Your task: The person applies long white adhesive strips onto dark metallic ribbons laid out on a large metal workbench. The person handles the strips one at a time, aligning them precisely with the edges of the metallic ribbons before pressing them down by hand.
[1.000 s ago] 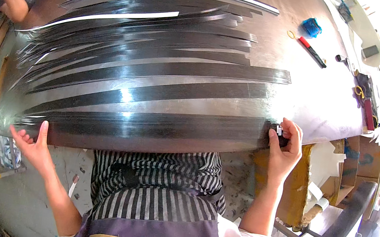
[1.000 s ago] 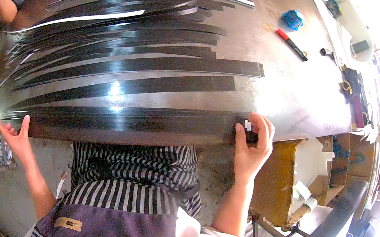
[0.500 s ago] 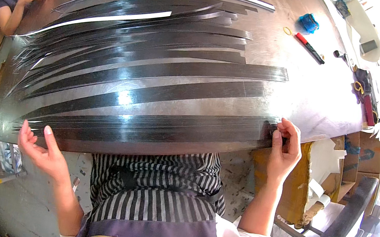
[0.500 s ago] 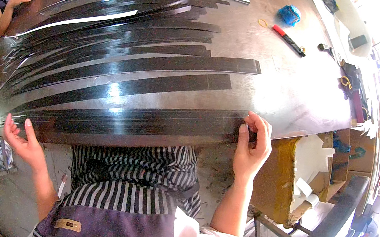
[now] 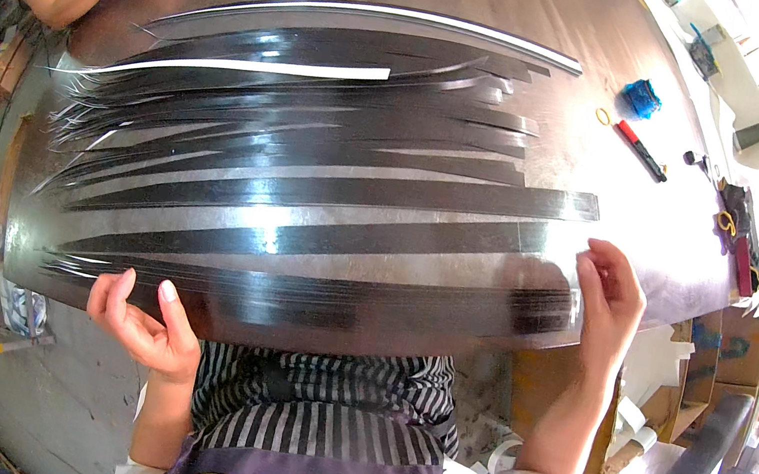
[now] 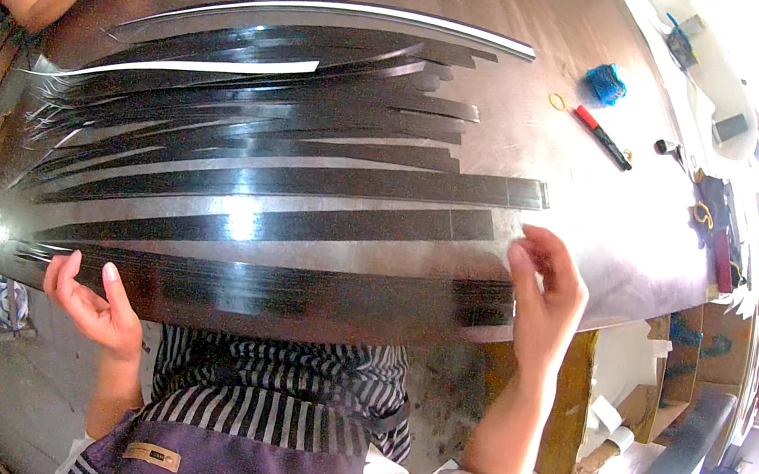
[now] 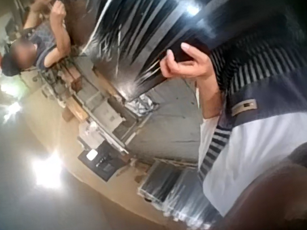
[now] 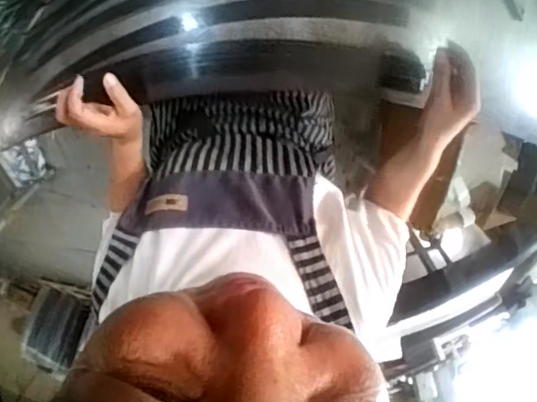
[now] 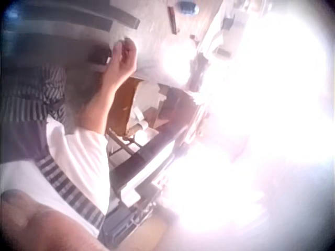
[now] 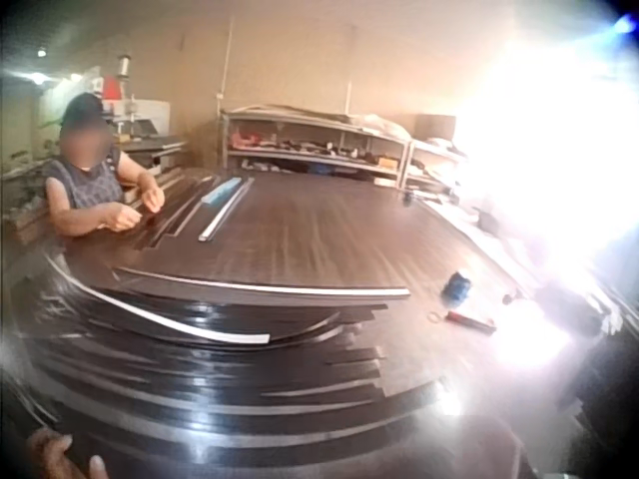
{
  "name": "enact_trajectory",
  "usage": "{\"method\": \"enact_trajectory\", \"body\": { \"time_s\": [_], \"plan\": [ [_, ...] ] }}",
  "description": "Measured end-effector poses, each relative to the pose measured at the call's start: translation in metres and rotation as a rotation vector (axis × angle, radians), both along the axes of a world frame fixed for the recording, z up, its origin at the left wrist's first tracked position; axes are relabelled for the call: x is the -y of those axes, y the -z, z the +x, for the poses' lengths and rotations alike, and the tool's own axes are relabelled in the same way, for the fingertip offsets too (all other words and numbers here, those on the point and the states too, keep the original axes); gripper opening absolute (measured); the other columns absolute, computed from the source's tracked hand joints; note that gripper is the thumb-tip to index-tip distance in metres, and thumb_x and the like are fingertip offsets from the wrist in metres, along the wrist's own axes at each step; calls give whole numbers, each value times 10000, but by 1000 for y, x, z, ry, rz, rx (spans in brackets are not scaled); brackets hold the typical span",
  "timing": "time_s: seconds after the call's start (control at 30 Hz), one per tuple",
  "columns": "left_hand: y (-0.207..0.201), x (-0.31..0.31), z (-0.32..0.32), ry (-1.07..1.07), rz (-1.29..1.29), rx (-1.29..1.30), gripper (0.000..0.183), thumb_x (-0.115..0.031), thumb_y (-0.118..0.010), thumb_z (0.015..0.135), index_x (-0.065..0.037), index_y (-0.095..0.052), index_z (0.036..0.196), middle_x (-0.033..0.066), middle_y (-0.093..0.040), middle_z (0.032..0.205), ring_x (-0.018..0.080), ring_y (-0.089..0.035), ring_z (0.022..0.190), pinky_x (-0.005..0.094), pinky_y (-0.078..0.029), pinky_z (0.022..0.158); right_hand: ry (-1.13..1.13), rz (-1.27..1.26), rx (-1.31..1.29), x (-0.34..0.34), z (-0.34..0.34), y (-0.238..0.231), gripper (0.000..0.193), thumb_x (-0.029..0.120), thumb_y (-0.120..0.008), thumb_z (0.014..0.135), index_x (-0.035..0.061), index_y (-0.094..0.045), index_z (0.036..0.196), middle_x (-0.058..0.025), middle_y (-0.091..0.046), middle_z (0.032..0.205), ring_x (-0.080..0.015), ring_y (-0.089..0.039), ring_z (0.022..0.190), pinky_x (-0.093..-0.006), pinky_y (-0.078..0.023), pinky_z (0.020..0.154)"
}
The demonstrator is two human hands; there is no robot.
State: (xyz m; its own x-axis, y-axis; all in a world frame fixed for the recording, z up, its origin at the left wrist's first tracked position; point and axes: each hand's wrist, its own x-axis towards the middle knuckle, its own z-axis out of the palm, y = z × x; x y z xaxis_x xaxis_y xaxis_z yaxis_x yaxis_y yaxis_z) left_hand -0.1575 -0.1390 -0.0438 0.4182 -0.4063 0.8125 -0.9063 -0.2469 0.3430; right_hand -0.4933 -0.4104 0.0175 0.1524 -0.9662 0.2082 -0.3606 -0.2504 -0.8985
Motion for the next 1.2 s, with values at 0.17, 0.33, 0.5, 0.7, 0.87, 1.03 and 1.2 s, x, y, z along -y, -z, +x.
{"method": "enact_trajectory", "body": {
  "time_s": [0.17, 0.33, 0.5, 0.7, 0.87, 1.03, 1.2],
  "plan": [
    [-6, 1, -1, -4, 18, 24, 386, -8, -606, 885, 55, -451, 1234, 215, -419, 1197, 292, -430, 1076, 406, -366, 928, -270, -54, -270, 71, 52, -4, 183, 93, -706, 843, -15, -680, 989, -30, -648, 792, -99, -564, 745, -262, -467, 703],
    [-6, -1, -1, -11, 46, 34, 379, 3, -601, 882, 43, -447, 1226, 211, -400, 1202, 289, -429, 1053, 407, -375, 910, -282, 85, -367, 119, 85, -4, 133, 110, -722, 850, -8, -667, 881, -5, -626, 706, -74, -545, 650, -237, -449, 606],
    [-8, -5, -2, -37, 112, 39, 351, -3, -601, 878, 23, -460, 1199, 189, -383, 1195, 278, -432, 1032, 391, -394, 874, -283, 144, -556, 147, 98, 8, 194, 164, -776, 817, 13, -655, 834, 2, -620, 669, -64, -539, 600, -230, -421, 540],
    [-10, -6, -2, -46, 145, 50, 338, -6, -600, 871, -2, -481, 1187, 173, -383, 1187, 277, -439, 1018, 384, -406, 817, -353, 118, -462, 140, 94, -13, 176, 133, -777, 803, 24, -654, 865, 9, -608, 665, -59, -539, 604, -209, -417, 541],
    [-6, -9, -3, -22, 97, 12, 303, 13, -592, 876, 32, -510, 1167, 202, -417, 1190, 293, -445, 1067, 404, -379, 931, -451, 134, -176, 106, 95, -50, 98, 48, -676, 855, 21, -618, 929, 12, -586, 758, -78, -555, 673, -225, -449, 576],
    [-7, -15, 0, 18, 11, -28, 269, -22, -630, 842, 9, -545, 1095, 182, -442, 1154, 287, -446, 1053, 393, -372, 914, -600, 117, 7, 57, 87, -78, 78, 30, -628, 874, -22, -617, 931, -35, -594, 808, -104, -559, 711, -252, -466, 641],
    [-42, -27, -6, 294, 13, -68, 205, 18, -626, 787, -37, -629, 984, 127, -533, 1041, 242, -532, 878, 377, -435, 821, -531, -56, 148, -9, 56, -90, 280, 177, -736, 830, -26, -649, 1004, -96, -596, 877, -136, -545, 671, -260, -445, 585]
  ]
}}
